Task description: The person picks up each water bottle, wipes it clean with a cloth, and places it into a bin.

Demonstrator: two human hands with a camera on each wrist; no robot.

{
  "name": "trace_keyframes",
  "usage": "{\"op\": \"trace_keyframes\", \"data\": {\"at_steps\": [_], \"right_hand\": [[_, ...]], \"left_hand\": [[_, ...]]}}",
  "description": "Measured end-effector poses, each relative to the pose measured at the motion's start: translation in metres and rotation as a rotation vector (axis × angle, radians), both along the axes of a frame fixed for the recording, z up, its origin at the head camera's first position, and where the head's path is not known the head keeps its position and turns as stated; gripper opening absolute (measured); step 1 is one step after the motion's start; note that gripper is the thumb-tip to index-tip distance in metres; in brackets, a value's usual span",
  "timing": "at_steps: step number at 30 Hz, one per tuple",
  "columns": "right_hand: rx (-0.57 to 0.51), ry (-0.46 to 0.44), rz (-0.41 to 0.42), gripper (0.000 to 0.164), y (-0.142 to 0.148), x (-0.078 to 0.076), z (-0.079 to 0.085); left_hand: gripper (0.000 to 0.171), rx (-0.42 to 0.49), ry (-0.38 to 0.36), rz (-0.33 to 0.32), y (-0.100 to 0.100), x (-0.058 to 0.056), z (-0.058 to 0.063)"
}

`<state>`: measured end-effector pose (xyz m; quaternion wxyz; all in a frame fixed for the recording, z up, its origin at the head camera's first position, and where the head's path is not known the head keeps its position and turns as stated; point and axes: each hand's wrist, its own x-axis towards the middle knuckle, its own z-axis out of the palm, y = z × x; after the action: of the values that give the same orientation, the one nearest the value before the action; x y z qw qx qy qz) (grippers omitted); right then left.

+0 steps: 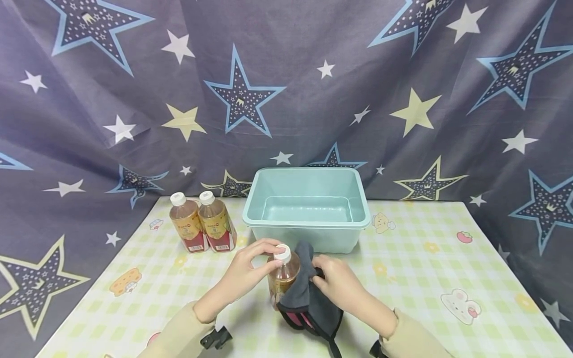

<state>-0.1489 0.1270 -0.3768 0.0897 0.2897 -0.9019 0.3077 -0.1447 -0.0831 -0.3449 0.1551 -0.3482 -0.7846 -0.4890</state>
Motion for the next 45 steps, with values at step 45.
{"op": "trace_keyframes", "data": {"at_steps": [45], "right_hand": [[0.064, -0.041, 0.009, 0.012, -0.001, -0.003, -0.017]], "left_hand": [[0.018, -0.001, 0.020, -0.005, 0.000, -0.001, 0.001]]}}
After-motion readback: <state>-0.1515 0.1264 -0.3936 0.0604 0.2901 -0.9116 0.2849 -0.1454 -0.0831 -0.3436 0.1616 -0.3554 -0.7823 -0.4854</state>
